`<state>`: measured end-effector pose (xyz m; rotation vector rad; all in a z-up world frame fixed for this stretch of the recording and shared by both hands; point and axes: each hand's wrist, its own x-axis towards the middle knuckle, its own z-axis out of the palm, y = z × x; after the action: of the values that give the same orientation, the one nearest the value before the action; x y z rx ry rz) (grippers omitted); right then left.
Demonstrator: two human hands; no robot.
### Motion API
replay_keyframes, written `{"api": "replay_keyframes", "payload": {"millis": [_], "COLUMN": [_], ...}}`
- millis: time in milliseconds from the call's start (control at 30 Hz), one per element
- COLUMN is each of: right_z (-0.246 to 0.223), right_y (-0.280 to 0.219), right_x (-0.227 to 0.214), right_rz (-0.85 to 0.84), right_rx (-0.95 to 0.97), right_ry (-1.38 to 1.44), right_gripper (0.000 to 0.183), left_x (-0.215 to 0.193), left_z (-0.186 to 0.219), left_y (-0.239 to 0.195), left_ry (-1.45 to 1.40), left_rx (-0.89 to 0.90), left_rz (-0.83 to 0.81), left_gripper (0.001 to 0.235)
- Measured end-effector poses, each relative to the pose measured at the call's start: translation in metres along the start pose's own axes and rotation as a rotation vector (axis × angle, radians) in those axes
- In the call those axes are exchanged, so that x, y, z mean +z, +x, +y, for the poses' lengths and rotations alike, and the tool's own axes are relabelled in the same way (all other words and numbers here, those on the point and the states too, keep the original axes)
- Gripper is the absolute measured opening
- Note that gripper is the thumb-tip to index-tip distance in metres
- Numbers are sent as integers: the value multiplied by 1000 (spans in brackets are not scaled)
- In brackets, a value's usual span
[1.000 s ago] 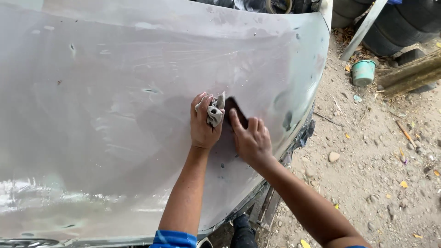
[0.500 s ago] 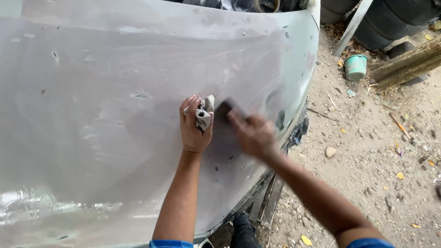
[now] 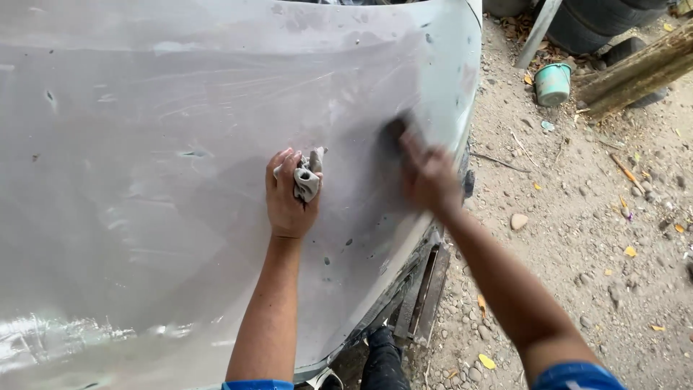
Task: The person sands the hood of a white car using a sanding block and a cloth. They repeatedly dip the sanding block into a bucket of water and scrub the surface, focusing on the area around the Toyota emblem.
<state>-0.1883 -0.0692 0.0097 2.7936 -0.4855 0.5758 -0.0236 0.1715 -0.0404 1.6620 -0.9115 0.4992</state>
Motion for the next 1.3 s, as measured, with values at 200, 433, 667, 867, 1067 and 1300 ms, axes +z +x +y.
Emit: {"api": "replay_keyframes", "payload": {"millis": [200,433,667,867,1067,1300], "right_z": [-12,36,-54,2,-59,-54], "right_y": [-26,-30,-65,-29,-24,25], "right_x": [37,54,5,3,40,6], "right_rz": [-19,-15,124,-183,-315,-247], "right_rx": [197,-47,79,89,382,-8], "right_ry": [78,-16,84,-215,-31,-105], "right_gripper": [69,70,68,69,66,63], "left_x": [0,2,0,-52,-92,-93], "left_z": [3,1,5,-10,-16,-18], "left_y": [1,-1,4,-11,-35,-33], "left_ry": [54,62,69,217,316,292], "left_rx": [43,19,46,82,80,65], "left_rz": [-21,-36,-17,-180,-143,-90], "left_gripper": [47,48,45,42,49,54]}}
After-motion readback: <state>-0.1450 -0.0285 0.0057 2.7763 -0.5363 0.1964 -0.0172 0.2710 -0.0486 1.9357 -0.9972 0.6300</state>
